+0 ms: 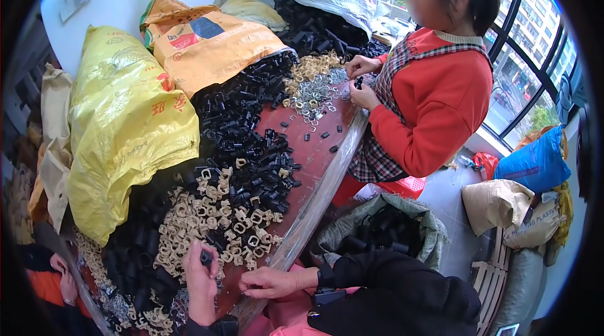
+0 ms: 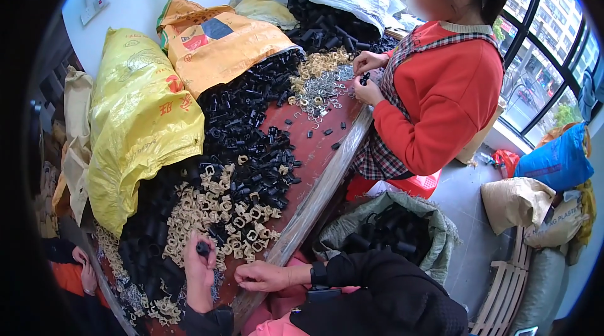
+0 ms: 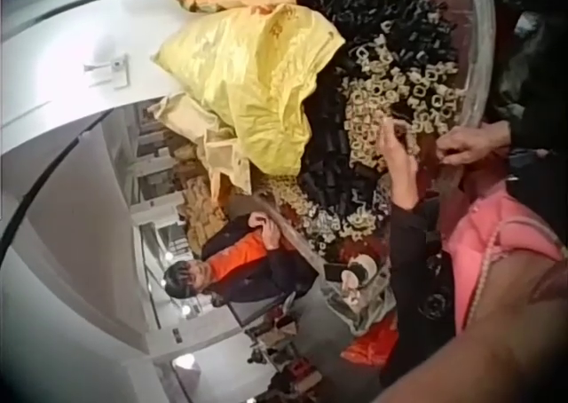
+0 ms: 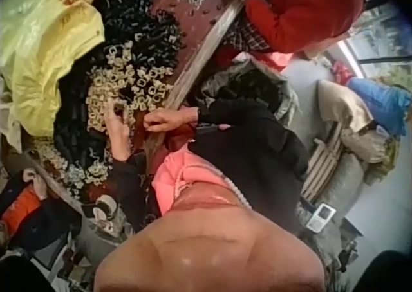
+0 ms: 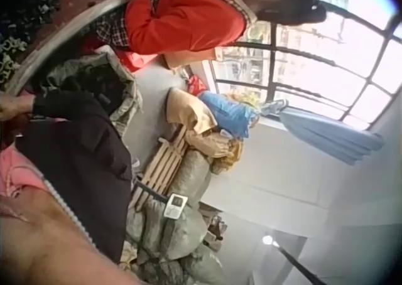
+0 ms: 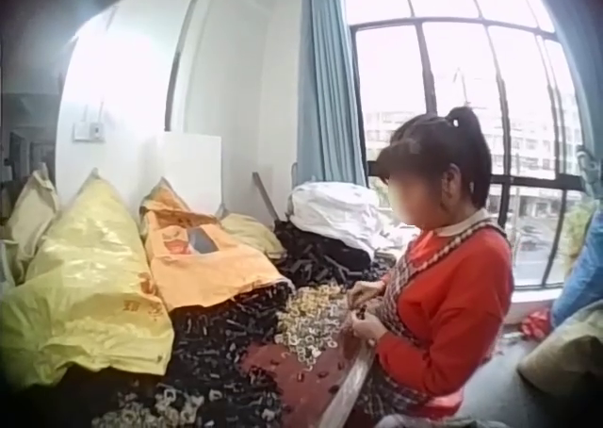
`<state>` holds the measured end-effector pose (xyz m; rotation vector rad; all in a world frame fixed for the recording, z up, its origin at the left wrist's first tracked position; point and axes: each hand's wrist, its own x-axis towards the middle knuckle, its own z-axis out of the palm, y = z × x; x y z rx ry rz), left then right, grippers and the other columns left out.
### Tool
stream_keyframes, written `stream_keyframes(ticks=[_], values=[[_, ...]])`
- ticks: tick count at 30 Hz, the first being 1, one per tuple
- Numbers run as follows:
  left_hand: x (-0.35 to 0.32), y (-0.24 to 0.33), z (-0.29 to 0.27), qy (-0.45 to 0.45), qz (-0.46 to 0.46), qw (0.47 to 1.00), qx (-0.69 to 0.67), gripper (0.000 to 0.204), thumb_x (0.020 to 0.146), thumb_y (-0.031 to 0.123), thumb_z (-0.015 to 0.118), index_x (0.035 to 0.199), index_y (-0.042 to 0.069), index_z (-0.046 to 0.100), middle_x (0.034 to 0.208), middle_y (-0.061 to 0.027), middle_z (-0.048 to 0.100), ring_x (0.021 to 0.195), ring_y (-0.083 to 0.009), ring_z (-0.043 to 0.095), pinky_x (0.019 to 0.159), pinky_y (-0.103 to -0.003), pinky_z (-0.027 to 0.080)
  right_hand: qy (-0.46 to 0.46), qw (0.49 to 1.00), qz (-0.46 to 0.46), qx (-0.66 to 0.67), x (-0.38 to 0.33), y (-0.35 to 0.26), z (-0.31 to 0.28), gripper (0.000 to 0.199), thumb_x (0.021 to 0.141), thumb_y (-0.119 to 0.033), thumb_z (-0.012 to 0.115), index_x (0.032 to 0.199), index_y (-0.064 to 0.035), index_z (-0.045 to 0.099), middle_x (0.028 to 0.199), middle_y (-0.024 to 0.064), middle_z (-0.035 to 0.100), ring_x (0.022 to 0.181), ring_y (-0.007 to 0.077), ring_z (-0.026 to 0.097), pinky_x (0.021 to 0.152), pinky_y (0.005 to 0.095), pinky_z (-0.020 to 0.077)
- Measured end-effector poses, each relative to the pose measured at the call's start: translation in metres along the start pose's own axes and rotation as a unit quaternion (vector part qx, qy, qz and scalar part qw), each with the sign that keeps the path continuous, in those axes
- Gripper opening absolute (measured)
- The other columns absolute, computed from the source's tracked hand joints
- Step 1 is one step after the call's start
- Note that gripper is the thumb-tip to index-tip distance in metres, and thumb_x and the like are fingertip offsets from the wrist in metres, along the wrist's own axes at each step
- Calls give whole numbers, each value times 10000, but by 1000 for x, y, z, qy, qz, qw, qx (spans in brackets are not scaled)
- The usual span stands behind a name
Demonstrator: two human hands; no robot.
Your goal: The person assembles components by hand, picking up a black plastic housing and inserting a small metal pin and a beige plastic clip into it. They align the parts and press them together before placing the completed assembly onto the table.
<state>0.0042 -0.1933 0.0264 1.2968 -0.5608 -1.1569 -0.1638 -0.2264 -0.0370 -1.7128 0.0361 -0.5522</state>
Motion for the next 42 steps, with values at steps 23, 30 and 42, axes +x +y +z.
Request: stream_keyframes(ticks=[23,30,42], values=[[-120,-69,-39,45,-73,974,-212,259,892,177,450,1055,-19,499,964,-88,564,831,-178,581,737,-313,502,-42,928,-137,-343,20,-26,38,136,699,-94,579,802,-61,496,753,75,491,692,238,493,619,338,375],[-133,-70,-40,42,-59,977,-198,287,898,143,432,1113,-44,464,1032,-96,536,883,-169,565,774,-305,494,-83,893,-169,-408,27,-29,47,206,604,-93,614,793,-66,534,701,53,500,640,219,496,580,320,374],[-135,-76,-41,8,-84,984,-157,281,887,132,454,1108,-38,487,1023,-85,548,877,-145,562,775,-273,485,-83,965,0,-248,25,-31,47,107,658,-58,634,751,-48,584,648,80,565,565,246,558,521,336,434]])
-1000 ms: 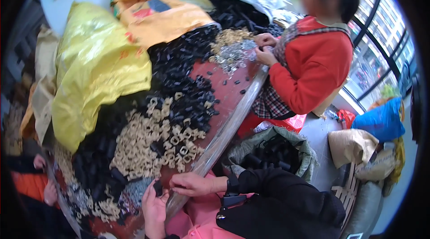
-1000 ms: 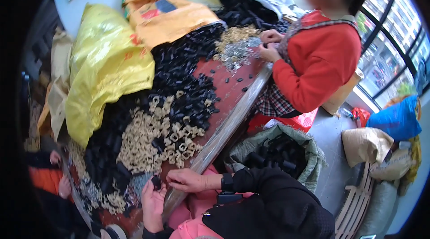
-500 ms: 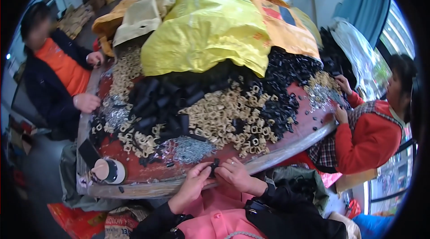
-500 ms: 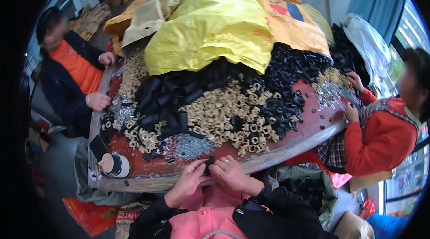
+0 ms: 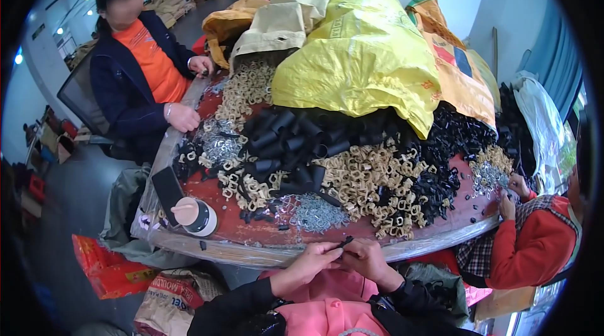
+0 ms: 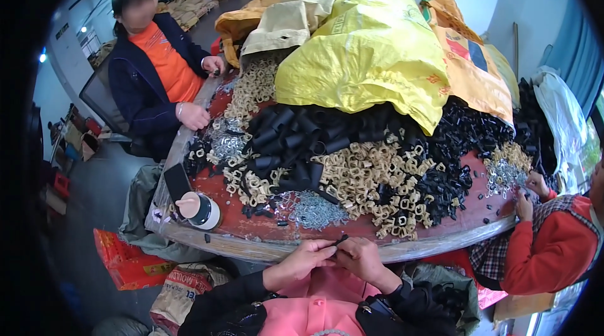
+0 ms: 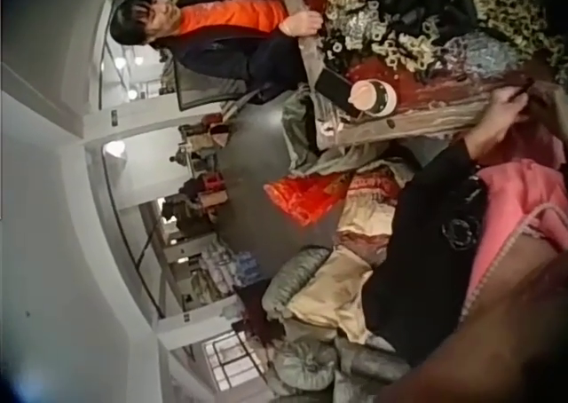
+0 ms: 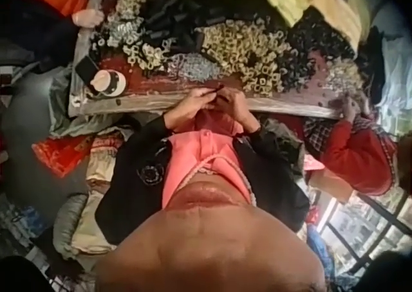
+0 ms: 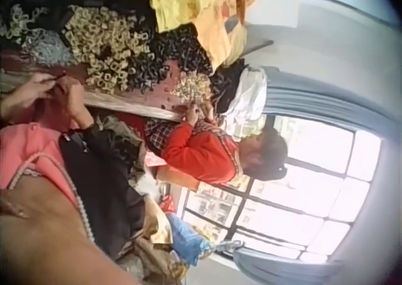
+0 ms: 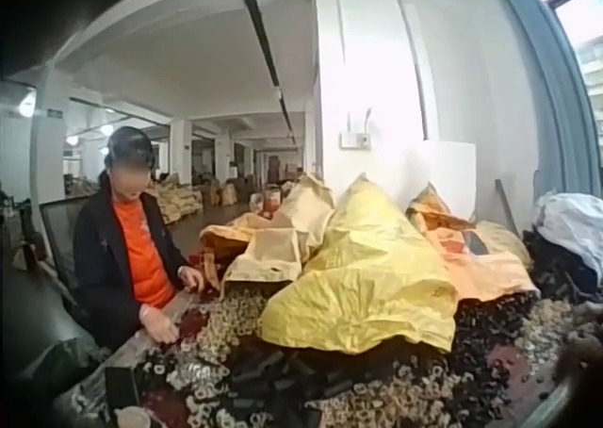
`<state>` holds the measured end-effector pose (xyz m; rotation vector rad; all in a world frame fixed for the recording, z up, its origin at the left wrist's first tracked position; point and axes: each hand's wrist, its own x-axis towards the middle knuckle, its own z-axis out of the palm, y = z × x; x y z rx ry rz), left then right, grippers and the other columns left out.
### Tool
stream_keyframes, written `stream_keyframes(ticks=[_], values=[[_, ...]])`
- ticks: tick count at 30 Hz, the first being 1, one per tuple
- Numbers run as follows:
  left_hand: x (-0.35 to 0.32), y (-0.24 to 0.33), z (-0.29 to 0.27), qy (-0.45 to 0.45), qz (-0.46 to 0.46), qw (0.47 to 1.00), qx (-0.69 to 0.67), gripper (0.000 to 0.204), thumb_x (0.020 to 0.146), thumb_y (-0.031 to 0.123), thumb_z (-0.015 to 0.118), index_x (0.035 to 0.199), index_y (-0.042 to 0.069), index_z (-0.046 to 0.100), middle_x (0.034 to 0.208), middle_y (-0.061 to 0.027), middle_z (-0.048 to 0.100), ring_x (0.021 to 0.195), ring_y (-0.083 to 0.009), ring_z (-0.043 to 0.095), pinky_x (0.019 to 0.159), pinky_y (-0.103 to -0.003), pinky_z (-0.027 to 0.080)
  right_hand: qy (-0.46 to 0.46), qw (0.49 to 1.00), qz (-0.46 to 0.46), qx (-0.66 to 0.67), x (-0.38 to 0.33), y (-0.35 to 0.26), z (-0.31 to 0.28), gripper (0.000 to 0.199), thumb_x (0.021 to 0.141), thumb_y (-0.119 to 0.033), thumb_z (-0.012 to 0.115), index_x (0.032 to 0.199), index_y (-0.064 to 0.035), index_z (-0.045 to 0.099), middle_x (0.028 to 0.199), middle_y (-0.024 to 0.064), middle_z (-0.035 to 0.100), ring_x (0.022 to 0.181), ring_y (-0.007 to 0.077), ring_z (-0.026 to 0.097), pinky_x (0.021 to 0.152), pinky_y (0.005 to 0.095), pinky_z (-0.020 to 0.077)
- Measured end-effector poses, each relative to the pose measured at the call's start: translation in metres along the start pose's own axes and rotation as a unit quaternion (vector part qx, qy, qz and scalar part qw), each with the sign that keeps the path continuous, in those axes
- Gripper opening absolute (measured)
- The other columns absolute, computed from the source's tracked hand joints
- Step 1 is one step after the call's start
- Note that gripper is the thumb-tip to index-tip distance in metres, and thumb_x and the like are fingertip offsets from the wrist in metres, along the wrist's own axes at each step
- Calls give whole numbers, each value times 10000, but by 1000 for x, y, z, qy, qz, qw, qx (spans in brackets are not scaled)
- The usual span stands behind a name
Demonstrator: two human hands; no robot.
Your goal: The person assembles components by hand, picking up a black plastic housing and inserting a small metal pin and a beige plastic clip into it. They align the parts and press them together before placing the completed assembly onto the table.
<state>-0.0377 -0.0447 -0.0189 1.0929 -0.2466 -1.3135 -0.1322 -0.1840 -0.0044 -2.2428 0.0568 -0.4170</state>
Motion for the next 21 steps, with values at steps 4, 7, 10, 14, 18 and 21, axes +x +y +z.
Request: stream_keyframes(ticks=[4,7,10,14,18,21], values=[[0,-3,-4,4,-11,1000,-27,264,873,138,486,1079,-24,518,988,-71,562,855,-133,563,757,-255,484,-23,994,83,74,1,-7,-3,96,685,-33,620,776,-29,589,652,89,566,562,200,570,505,294,440],[0,-1,-2,4,-25,998,-56,249,858,136,515,1059,-7,544,949,-51,572,828,-123,563,741,-238,482,-26,992,94,84,0,-5,-2,91,701,-22,605,791,-14,592,656,91,572,569,158,575,499,264,441],[-1,-1,-3,-11,-13,996,-88,242,853,142,526,1040,-9,554,944,-52,573,829,-126,564,733,-244,486,-30,995,77,48,4,-9,-5,86,677,-18,604,761,-12,584,647,115,564,571,224,577,504,300,441],[3,7,-4,-8,-8,997,-75,246,854,141,519,1054,0,543,952,-58,584,827,-131,574,705,-249,500,-16,997,69,34,11,-3,-1,83,650,-17,601,729,-14,576,643,136,554,582,284,569,508,328,438],[8,8,-13,24,-45,996,-71,235,848,142,527,1033,-1,550,929,-62,589,802,-139,584,668,-239,507,-34,995,84,47,20,4,1,77,640,-32,605,706,-9,575,616,126,548,537,251,557,484,316,426],[11,13,-11,31,-63,995,-71,228,847,142,528,1016,-8,553,919,-67,588,797,-144,587,674,-242,506,-83,982,150,75,26,4,-7,80,634,-42,605,698,-6,574,596,121,541,513,233,547,471,312,418]])
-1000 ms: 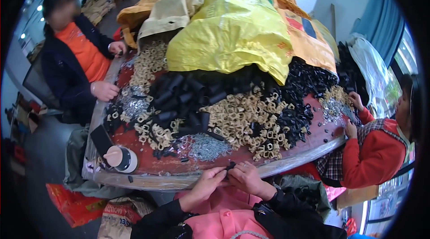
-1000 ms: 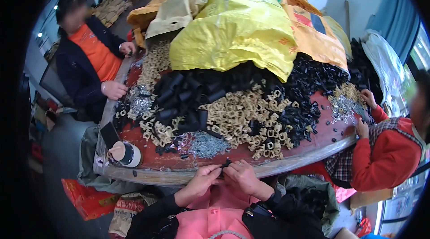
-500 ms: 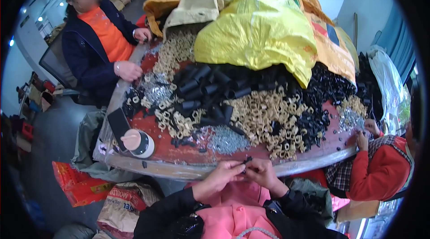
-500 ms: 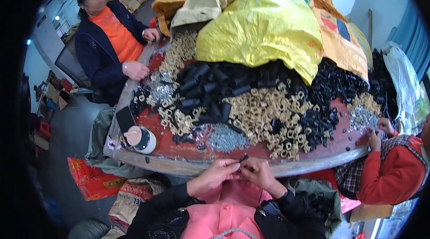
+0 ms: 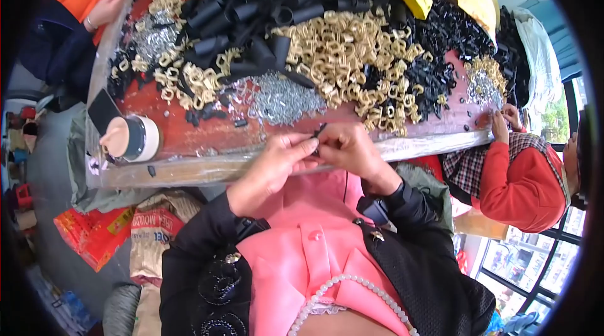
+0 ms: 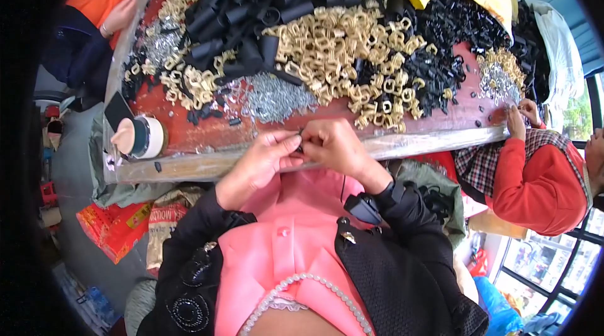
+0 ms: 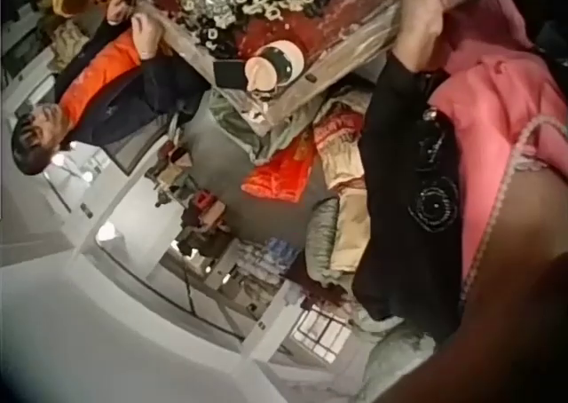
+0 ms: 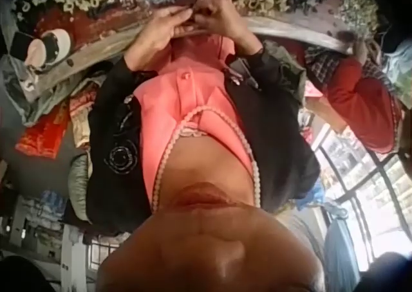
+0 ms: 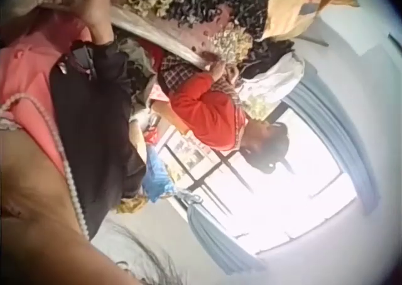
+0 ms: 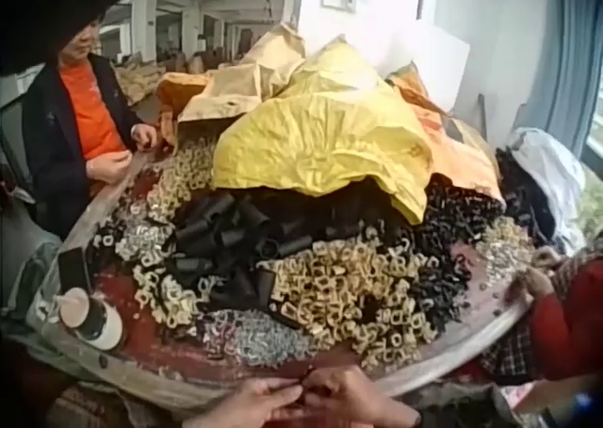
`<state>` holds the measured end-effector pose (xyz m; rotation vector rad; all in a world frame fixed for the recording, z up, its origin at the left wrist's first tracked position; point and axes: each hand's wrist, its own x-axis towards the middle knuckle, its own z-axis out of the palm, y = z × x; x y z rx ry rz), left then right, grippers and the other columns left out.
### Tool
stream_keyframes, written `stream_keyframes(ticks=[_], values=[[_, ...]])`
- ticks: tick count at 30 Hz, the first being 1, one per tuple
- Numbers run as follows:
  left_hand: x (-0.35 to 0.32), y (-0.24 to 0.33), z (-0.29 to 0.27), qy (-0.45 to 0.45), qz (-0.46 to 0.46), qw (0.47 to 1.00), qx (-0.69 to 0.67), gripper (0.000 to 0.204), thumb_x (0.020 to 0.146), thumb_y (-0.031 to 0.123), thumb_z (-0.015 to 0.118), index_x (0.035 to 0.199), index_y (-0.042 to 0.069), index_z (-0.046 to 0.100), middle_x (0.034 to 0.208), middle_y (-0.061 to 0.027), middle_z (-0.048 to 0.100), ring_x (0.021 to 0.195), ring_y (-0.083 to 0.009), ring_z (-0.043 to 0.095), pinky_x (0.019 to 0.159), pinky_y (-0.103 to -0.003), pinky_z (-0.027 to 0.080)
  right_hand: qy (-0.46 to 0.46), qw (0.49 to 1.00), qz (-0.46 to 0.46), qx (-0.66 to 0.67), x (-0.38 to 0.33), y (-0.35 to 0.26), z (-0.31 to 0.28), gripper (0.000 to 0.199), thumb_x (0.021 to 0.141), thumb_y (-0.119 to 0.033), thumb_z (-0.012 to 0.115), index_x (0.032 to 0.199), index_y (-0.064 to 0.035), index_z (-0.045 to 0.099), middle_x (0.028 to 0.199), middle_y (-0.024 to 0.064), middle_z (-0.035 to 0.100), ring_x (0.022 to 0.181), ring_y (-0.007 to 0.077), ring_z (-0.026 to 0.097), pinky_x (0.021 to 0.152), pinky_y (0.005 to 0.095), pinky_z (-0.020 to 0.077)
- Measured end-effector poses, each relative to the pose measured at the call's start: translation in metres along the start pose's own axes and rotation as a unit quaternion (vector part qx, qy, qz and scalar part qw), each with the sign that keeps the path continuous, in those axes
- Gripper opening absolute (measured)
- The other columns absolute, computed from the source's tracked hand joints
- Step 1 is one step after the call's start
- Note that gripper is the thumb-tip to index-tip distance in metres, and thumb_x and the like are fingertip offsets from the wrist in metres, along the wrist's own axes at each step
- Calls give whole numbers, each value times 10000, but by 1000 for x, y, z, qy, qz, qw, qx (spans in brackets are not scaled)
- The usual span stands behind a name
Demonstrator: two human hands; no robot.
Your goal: The person assembles components by hand, picking up a black plastic housing and inserting a small metal pin and a beige plastic clip into it. They align the parts and press them together before placing the completed assembly onto the table.
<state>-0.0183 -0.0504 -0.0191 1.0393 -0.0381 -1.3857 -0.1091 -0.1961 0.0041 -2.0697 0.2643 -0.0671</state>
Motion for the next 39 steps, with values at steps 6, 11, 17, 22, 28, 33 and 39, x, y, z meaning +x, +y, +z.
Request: stream_keyframes(ticks=[6,11,17,22,28,33,39], values=[[-1,0,0,-4,4,1000,4,214,846,132,527,997,-16,553,909,-72,586,780,-156,593,692,-248,506,-62,997,12,-39,5,-9,-8,86,641,-44,610,711,-8,575,605,107,544,507,204,537,467,294,414],[1,1,-5,-14,8,999,-49,221,840,131,539,1000,-21,557,913,-74,586,787,-156,589,703,-247,501,34,991,-112,-64,1,2,5,84,677,-48,622,738,-14,576,647,100,558,532,187,541,488,280,422],[-2,2,-14,-58,7,989,-134,218,853,114,508,1018,-28,525,958,-121,584,843,-189,594,725,-270,510,95,992,-68,46,-5,10,-1,76,723,-54,628,765,-19,575,638,83,546,551,188,536,506,274,416],[-7,5,-26,-81,17,985,-153,233,863,115,490,1043,-32,505,994,-155,575,858,-208,596,736,-281,511,90,987,-60,-120,1,24,-15,84,732,-42,620,804,-19,582,663,68,540,581,177,535,507,261,403],[-30,12,-40,-30,83,985,-145,259,866,126,486,1076,-26,485,1014,-175,567,862,-216,597,744,-275,509,29,982,-116,-143,20,7,-2,90,728,-44,611,813,-28,583,721,81,535,628,216,541,531,268,411],[-54,16,-66,8,140,980,-138,265,868,126,483,1085,-25,478,1011,-179,567,864,-218,598,755,-276,509,4,937,-275,-213,64,-17,25,170,696,-79,622,858,-50,581,763,86,529,632,243,537,543,306,423],[-73,15,-88,32,173,974,-145,264,869,122,480,1088,-25,478,1004,-178,570,864,-217,599,757,-279,510,68,849,-328,-409,118,-15,67,224,679,-135,613,882,-69,549,794,82,522,645,256,547,549,340,444]])
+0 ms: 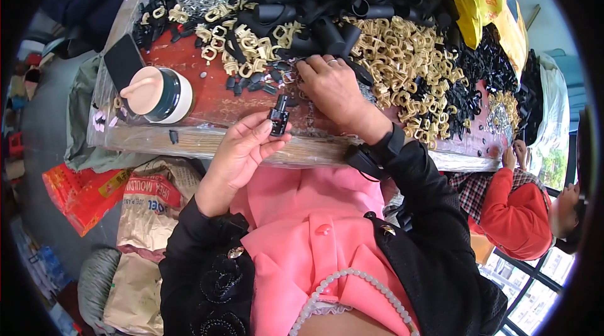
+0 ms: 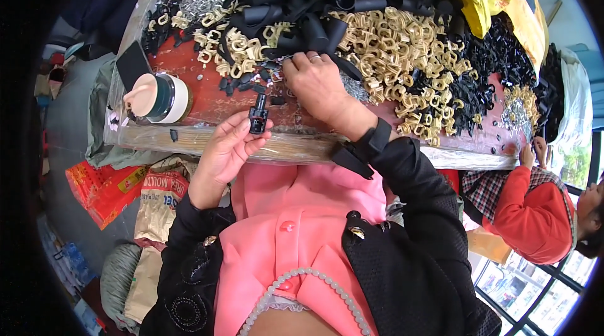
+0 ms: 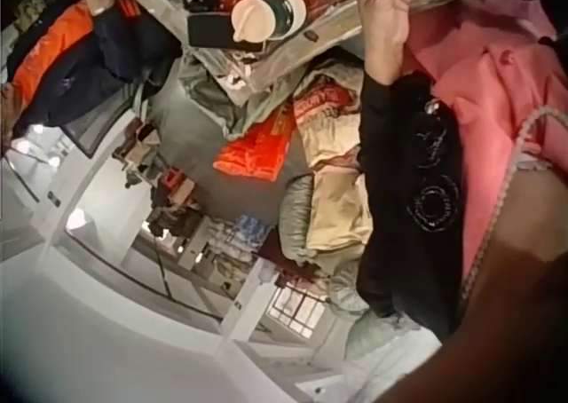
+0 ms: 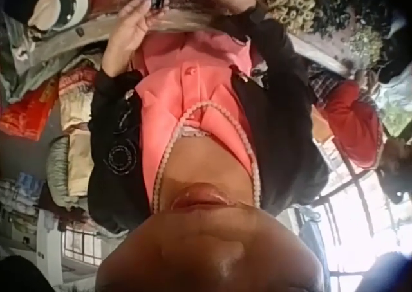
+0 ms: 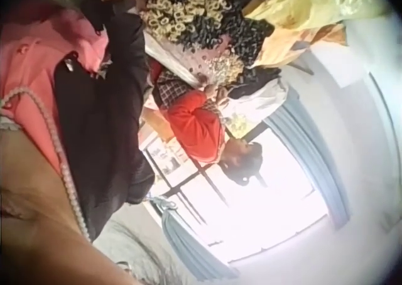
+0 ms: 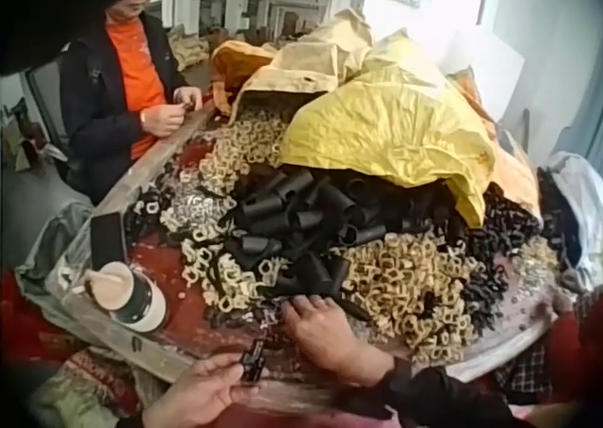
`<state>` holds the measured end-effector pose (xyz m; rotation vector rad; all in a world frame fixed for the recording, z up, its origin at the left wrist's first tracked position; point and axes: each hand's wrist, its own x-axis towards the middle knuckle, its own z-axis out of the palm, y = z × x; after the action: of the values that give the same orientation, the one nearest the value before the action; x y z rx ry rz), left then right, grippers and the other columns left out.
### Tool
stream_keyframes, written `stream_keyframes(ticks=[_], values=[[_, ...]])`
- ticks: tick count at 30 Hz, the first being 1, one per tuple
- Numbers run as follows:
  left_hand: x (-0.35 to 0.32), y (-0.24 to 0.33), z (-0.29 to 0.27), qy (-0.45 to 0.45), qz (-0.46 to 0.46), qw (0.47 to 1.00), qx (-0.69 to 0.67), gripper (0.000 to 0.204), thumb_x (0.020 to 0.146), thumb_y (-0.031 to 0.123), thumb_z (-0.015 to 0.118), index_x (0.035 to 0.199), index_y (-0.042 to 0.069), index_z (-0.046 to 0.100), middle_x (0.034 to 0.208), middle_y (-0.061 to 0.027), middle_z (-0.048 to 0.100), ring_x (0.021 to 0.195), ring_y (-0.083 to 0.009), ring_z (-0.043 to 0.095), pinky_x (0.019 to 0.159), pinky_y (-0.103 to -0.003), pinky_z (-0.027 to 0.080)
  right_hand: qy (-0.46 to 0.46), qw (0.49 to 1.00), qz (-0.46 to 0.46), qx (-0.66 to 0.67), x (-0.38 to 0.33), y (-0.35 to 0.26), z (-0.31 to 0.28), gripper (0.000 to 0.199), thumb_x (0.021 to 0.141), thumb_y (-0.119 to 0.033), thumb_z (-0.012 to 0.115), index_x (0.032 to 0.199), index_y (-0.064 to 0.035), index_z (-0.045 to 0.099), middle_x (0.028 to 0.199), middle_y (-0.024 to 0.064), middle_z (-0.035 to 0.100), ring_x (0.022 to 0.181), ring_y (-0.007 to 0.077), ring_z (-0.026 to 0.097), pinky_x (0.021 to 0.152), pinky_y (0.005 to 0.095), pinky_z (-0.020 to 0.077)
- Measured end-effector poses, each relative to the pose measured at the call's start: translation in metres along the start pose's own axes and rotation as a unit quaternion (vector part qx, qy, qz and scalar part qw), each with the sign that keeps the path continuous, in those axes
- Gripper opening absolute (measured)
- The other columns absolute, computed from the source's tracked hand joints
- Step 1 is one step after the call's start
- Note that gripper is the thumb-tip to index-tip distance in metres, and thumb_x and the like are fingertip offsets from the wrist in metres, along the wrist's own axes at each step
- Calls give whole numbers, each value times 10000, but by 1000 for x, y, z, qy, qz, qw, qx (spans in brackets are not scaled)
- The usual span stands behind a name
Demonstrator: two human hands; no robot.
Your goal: The person assembles components by hand, picking up a black plastic housing and inserting a small metal pin and a beige plastic clip into it. They align the parts and press them together before placing the completed assembly onto the table.
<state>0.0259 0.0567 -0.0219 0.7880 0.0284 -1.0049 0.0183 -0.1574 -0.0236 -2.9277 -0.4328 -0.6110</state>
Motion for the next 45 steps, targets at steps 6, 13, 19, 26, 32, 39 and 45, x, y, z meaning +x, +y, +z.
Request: stream_keyframes(ticks=[6,13,19,26,32,39,45], values=[[-2,1,-6,-2,10,1000,-25,266,868,126,484,1086,-26,480,1002,-170,573,862,-209,599,746,-267,509,-108,991,82,21,8,-4,11,154,703,-133,585,808,-71,492,777,77,509,674,259,566,571,347,464],[-1,0,-4,6,19,999,-35,264,867,127,487,1081,-28,480,991,-159,578,850,-202,600,738,-261,509,-81,991,104,16,3,-4,14,127,723,-120,570,796,-70,479,777,92,509,668,273,562,563,348,465],[3,-2,5,17,26,999,-41,240,848,119,524,1048,-13,505,959,-126,591,821,-182,602,723,-248,499,17,983,114,145,-9,4,2,105,798,-126,540,847,-50,487,752,66,520,590,211,540,488,299,421],[27,-7,26,1,43,998,-35,238,837,125,544,1038,0,520,972,-89,590,880,-139,571,777,-251,461,-43,631,376,677,-41,2,-24,112,864,-151,498,897,-44,495,733,-6,493,544,70,398,477,190,324],[47,-25,40,-40,53,996,-54,250,840,119,535,1058,-2,512,997,-98,580,948,-155,546,846,-286,432,-11,424,384,820,-61,-6,-29,92,866,-139,494,908,-57,496,748,-8,506,551,54,359,482,178,300],[52,-38,53,-45,70,994,-77,270,848,105,513,1078,-34,491,1037,-138,565,1019,-213,528,907,-319,416,101,479,391,779,-70,-15,-22,110,875,-155,487,909,-51,496,752,-16,505,560,50,369,498,171,305],[58,-42,49,-36,92,993,-59,264,850,103,507,1070,-42,494,1039,-140,562,1019,-220,528,917,-329,410,69,622,395,672,-72,-10,-29,149,874,-194,499,868,-45,498,681,-33,460,574,38,390,504,171,329]])
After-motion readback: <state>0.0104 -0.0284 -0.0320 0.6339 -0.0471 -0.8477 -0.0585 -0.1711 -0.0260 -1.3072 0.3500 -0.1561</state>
